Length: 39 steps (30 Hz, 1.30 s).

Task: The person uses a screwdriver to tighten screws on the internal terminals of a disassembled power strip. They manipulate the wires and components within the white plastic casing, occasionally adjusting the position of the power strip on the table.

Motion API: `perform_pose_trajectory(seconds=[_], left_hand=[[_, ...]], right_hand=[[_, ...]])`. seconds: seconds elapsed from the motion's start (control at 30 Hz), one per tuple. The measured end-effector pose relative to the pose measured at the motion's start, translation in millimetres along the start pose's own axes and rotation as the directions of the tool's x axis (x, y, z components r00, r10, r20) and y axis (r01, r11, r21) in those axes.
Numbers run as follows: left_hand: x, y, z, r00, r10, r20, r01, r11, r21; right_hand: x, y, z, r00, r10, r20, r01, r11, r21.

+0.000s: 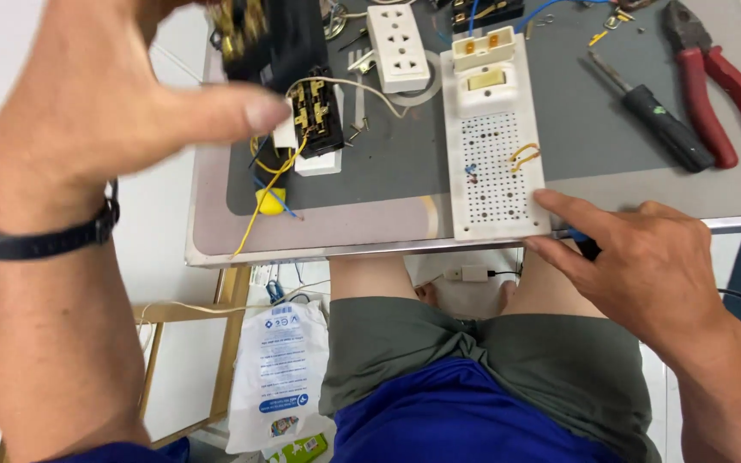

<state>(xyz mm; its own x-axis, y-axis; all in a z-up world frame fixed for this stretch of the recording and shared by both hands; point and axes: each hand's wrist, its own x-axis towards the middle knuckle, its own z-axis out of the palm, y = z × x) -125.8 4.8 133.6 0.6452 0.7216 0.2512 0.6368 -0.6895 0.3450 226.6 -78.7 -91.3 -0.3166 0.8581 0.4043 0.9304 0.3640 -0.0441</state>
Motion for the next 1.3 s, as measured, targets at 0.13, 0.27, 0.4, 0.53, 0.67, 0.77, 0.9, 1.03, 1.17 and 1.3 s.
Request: perform_pose_trajectory(seconds=[0.13, 0.27, 0.4, 0.53, 0.67, 0.77, 0.9, 1.03, 1.17, 1.3], left_hand=[[-9.9, 12.3, 33.8, 0.983, -0.109, 0.148, 0.108, 0.994, 0.015], [-18.2, 2.3, 98.8, 0.893, -0.162, 0.419, 0.152, 0.987, 0.058], [-11.7, -17.7, 130.5, 0.935, -0.001, 0.354, -0.081, 0.973, 0.216], [11.1, -19.2, 128.4, 0.817, -0.21, 0.536, 0.054, 0.955, 0.292], [26.4, -27.2, 122.5, 0.814, -0.223, 0.536, 0.07, 0.954, 0.291], [32.8, -38.1, 120.3, 0.82, -0.234, 0.523, 0.039, 0.934, 0.356], [37.9, -35.1, 113.4, 0.797, -0.27, 0.54, 0.06, 0.925, 0.374], [33.8, -38.9, 111.9, 0.826, -0.258, 0.501, 0.07, 0.929, 0.363], [15.3, -6.3, 104.9, 0.973, -0.059, 0.225, -0.026, 0.932, 0.36], [1.9, 24.4, 134.2, 0.991, -0.055, -0.119, 0.071, 0.988, 0.134]], right_hand=[[-0.6, -1.7, 0.0, 0.999, 0.024, -0.027, -0.025, 0.999, -0.025], [1.0, -1.0, -3.1, 1.0, -0.007, -0.019, 0.007, 1.0, -0.014], [2.6, -3.9, -5.3, 0.999, 0.006, -0.032, -0.005, 0.999, 0.044], [3.7, -5.5, -6.5, 0.999, 0.025, -0.033, -0.022, 0.995, 0.096], [3.0, -4.4, -4.1, 0.999, 0.023, -0.043, -0.019, 0.994, 0.107], [3.7, -3.6, -2.6, 0.998, 0.041, -0.039, -0.037, 0.994, 0.107], [3.9, -3.0, -3.4, 0.998, 0.024, -0.056, -0.017, 0.991, 0.134], [3.0, -0.7, -2.3, 0.999, 0.029, -0.029, -0.023, 0.984, 0.175], [10.6, 11.1, -20.2, 0.996, 0.085, 0.004, -0.081, 0.931, 0.355], [30.7, 14.0, -61.2, 0.883, 0.38, 0.275, -0.44, 0.469, 0.766]])
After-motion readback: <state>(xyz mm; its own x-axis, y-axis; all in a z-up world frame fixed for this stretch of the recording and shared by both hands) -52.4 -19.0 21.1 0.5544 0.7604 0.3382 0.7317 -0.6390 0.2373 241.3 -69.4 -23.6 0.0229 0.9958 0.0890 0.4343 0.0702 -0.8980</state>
